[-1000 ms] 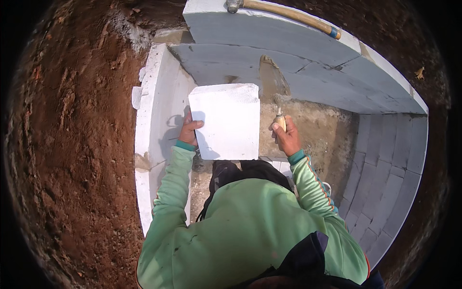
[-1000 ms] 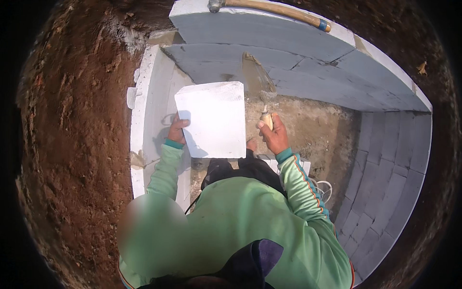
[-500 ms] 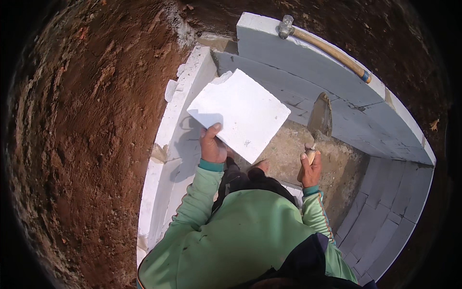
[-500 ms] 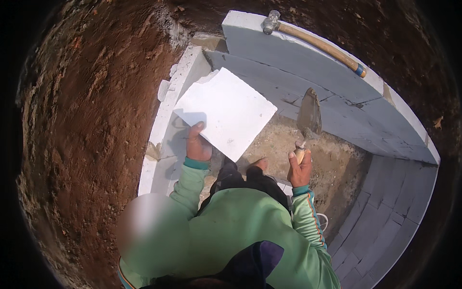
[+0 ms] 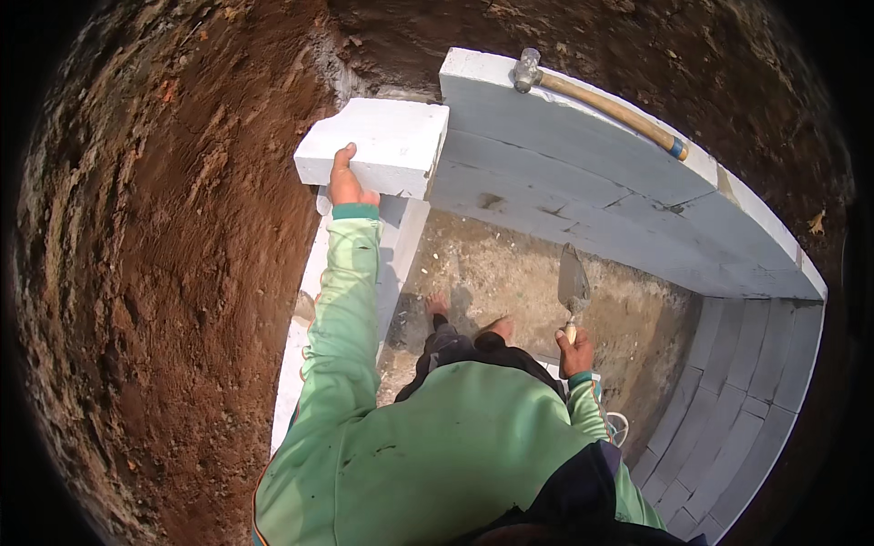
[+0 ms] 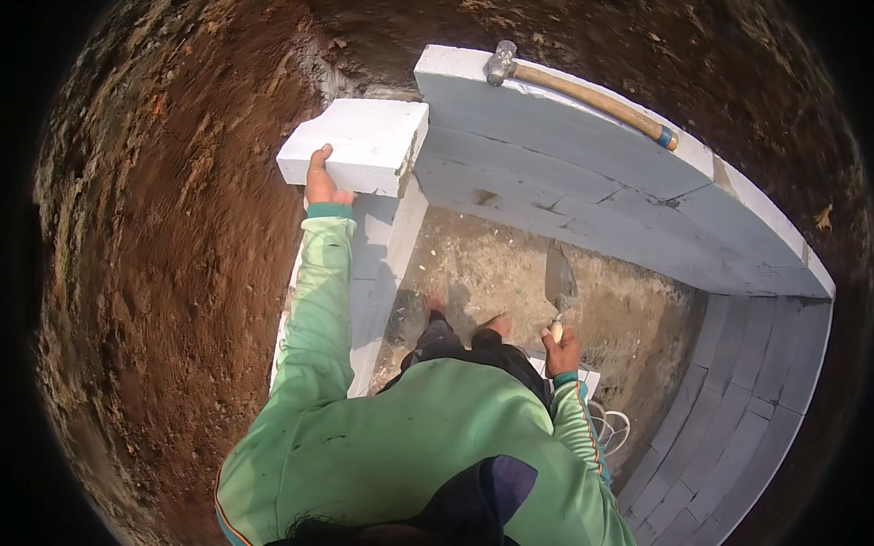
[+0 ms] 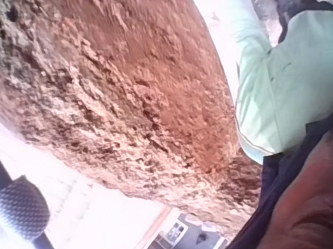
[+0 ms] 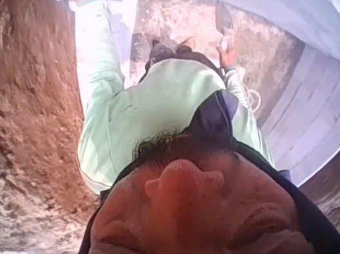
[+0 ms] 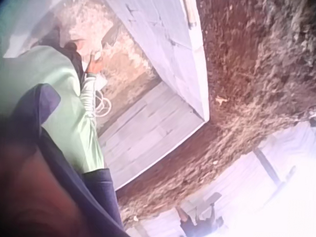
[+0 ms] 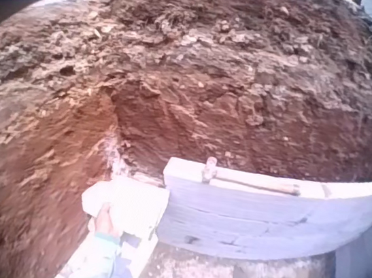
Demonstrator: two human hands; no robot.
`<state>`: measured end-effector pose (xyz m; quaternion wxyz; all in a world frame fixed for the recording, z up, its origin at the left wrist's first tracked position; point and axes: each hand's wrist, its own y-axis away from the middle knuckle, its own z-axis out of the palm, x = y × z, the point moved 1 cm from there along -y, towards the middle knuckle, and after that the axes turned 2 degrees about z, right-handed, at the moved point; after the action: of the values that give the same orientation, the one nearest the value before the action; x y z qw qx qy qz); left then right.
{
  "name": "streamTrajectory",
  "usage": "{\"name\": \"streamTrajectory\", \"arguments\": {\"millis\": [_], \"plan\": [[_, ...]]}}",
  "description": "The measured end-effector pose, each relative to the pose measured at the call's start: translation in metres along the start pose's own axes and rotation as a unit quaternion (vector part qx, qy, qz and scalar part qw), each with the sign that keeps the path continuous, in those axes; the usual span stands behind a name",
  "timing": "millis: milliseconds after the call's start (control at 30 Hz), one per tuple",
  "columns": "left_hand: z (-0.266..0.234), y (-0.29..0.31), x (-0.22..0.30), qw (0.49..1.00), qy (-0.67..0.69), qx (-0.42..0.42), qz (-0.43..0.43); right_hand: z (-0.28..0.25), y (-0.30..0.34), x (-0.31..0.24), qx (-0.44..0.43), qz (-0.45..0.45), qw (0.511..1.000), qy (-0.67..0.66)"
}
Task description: The person constructs a small wall section inside an excavation by applying mortar with a trowel, placing lightweight concrete blocks, and tapping them into place with a hammer.
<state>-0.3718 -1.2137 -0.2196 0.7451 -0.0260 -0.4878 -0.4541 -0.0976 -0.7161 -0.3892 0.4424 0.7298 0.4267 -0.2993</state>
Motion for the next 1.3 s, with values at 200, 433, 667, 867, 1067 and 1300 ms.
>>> {"name": "streamTrajectory", "arguments": {"millis": [200,433,667,867,1067,1300], "plan": [[0.019,0.002,0.002,0.997,-0.002,0.073,0.012,-0.009,0.032,0.085,-0.001,0.081,0.992,0.099],[0.016,0.001,0.008,0.998,-0.019,0.053,0.018,-0.013,0.072,0.129,-0.011,0.194,0.976,0.102],[0.012,-0.012,0.010,0.999,-0.008,0.036,-0.006,-0.017,0.090,0.135,0.008,0.234,0.967,0.098],[0.001,-0.009,0.005,1.000,0.012,0.024,-0.015,-0.013,0.075,0.133,0.025,0.204,0.977,0.064],[-0.032,0.054,-0.007,0.986,-0.100,-0.023,0.134,-0.006,0.043,0.112,0.072,0.033,0.996,0.029],[-0.087,0.091,-0.013,0.924,-0.276,-0.261,0.047,0.014,0.007,-0.115,0.001,-0.138,0.977,0.165]]}}
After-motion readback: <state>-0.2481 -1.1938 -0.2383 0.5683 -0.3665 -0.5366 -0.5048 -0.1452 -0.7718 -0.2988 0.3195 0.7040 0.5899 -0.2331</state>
